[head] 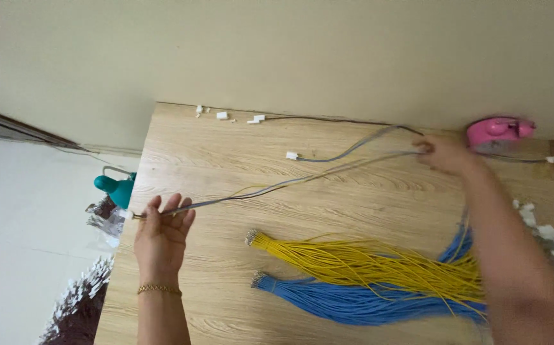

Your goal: Organizing and sorting various bundles of electrical wires with connectors.

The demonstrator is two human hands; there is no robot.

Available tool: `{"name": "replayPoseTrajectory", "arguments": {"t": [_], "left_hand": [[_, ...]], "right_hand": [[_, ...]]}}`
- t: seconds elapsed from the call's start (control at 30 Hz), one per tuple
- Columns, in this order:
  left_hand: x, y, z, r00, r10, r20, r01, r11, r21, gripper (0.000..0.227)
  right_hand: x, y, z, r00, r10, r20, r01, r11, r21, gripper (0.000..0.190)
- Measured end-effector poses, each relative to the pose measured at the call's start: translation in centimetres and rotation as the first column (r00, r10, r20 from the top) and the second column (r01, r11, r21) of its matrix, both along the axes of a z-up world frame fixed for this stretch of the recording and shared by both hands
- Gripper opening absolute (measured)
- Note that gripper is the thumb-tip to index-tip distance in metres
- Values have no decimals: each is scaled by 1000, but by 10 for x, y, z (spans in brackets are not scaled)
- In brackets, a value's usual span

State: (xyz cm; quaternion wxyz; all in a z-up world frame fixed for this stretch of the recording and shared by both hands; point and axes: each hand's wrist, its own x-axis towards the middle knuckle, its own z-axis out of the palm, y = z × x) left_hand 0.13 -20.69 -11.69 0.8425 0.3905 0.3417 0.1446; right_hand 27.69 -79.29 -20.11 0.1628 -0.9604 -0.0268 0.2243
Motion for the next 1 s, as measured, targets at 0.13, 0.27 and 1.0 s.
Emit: {"name": "replayPoseTrajectory", "arguments": {"t": [0.13,0.27,1.0], "left_hand": [[-2,20,-12,989,-21,148,14,999,47,25],[-2,32,-15,982,-52,183,27,991,132,17],[-42,111,-68,967,-80,240,23,973,231,32]], "right_hand": [[-66,-40,107,967,-187,-174,171,980,-101,43],[-116,-94,160,994,-75,-79,65,990,-128,41],[-171,-123,197,953,-196,-232,294,787,542,43]]}}
